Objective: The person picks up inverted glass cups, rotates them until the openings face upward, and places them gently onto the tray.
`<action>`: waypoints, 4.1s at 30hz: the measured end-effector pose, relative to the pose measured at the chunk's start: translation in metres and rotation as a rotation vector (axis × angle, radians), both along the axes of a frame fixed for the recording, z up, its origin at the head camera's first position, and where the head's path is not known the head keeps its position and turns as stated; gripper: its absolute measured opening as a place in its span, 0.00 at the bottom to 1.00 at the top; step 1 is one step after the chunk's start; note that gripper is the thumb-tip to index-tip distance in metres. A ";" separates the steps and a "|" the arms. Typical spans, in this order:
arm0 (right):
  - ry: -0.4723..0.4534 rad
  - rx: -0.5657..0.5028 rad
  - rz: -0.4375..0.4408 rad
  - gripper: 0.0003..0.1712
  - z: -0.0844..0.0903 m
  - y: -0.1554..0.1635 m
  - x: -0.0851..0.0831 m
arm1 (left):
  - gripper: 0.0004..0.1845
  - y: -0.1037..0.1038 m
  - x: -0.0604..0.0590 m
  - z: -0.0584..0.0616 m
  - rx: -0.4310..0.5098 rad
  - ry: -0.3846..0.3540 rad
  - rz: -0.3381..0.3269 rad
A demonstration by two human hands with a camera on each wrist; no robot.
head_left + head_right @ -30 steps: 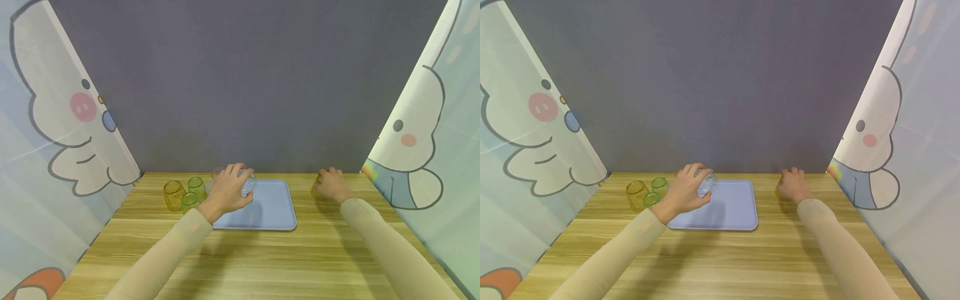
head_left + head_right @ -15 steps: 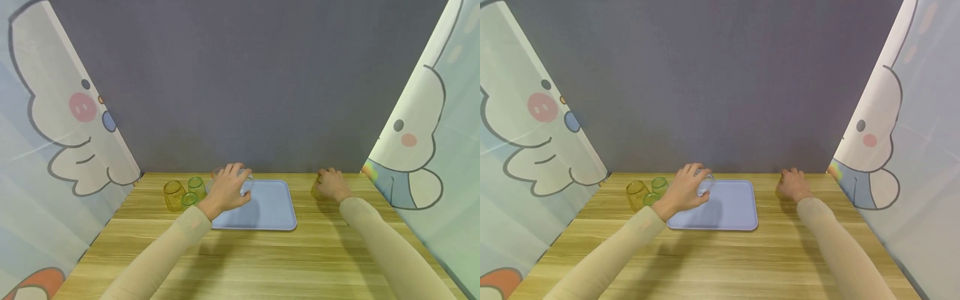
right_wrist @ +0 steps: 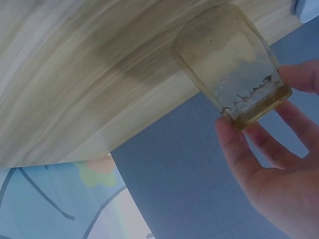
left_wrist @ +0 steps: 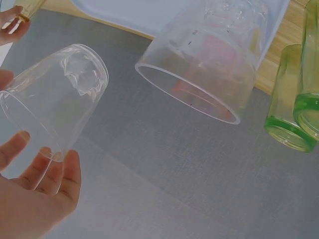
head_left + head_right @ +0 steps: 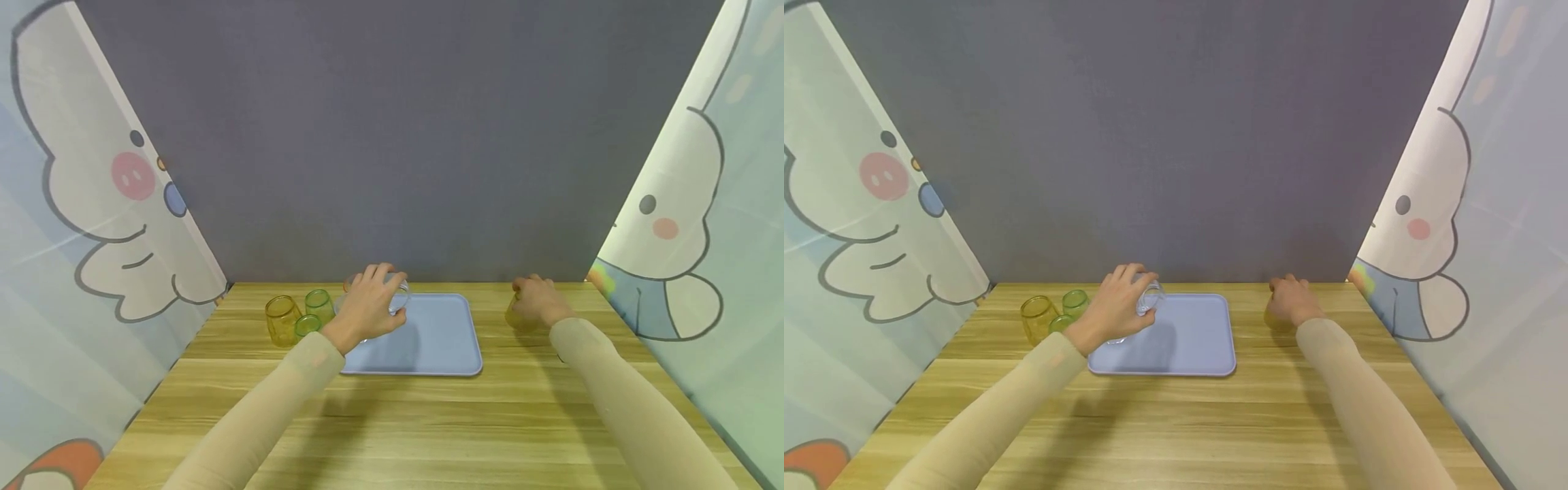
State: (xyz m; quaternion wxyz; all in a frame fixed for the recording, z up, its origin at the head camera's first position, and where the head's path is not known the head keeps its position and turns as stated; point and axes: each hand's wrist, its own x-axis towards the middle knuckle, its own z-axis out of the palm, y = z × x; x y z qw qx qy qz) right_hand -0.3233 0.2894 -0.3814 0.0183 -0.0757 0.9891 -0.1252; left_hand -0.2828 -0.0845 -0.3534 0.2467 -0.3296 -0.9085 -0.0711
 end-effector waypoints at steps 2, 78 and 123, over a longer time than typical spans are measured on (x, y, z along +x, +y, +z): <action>0.005 0.001 0.002 0.32 -0.001 -0.001 0.000 | 0.29 -0.001 -0.001 0.000 -0.002 -0.007 0.009; 0.048 0.006 -0.001 0.30 -0.003 -0.003 0.004 | 0.37 0.005 -0.069 -0.026 -0.078 -0.391 0.232; 0.086 0.001 -0.004 0.30 -0.007 -0.005 0.004 | 0.35 0.030 -0.091 -0.040 -0.158 -0.476 0.290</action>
